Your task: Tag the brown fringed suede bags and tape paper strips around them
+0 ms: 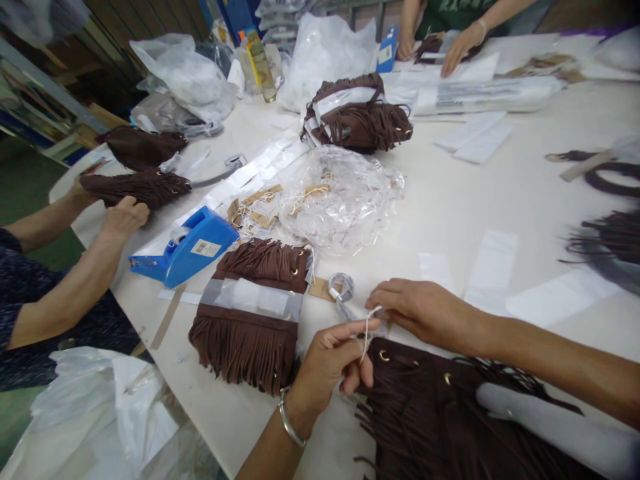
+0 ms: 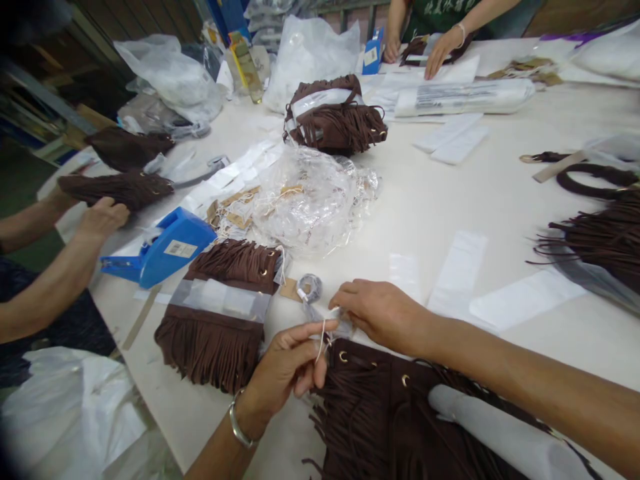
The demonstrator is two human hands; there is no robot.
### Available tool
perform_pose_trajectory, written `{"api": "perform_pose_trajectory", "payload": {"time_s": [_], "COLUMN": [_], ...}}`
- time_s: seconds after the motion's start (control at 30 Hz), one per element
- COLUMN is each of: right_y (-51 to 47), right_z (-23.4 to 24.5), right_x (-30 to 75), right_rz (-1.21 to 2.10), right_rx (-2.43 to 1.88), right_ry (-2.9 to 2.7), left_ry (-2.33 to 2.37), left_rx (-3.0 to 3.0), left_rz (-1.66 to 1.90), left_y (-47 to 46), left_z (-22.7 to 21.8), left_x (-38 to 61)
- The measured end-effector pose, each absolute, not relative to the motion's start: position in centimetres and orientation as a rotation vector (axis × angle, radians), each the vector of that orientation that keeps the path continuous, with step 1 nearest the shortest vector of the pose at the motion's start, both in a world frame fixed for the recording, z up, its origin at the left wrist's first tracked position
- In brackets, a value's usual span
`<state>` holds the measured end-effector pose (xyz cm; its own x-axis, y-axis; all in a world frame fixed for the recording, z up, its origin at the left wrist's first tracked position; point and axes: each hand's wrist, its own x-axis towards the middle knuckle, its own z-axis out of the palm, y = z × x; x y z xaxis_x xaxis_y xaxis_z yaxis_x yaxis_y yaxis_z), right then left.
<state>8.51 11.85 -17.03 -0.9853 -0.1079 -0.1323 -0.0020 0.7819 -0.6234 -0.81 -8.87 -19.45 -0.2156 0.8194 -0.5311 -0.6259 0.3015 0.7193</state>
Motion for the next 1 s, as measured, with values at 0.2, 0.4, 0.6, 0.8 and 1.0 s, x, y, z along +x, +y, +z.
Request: {"api": "perform_pose_trajectory", "payload": {"time_s": [0.2,0.4,0.6,0.8,1.0], "right_y": [12.5,12.4,12.1,10.9,10.3], "right_z": [-18.9,-18.4,-16.9,-14.2,-13.8], "right_x": [8.6,8.0,9.0,8.3,8.1], "right_rz": [-0.639,-0.601,-1.066,-1.395,-1.920], "right_rx": [-0.125,0.047,0.312,0.062,0.207], "right_ry": [2.910,2.799,2.584,2.558,1.939], "left_ry": [1.294,1.511,1.803,2.043,2.171], "left_rx": [0.213,0.111,0.384,0.666,0.852], "left_rz": [1.453,1.626,1.474,1.383,1.246], "left_y": [-9.1,-8.5,-7.5,-6.6,-6.3], "left_z": [-19.8,-19.5,-18.3,-17.4,-17.9], "left_x": [-0.4,0.9,2.2,1.7,1.6]}}
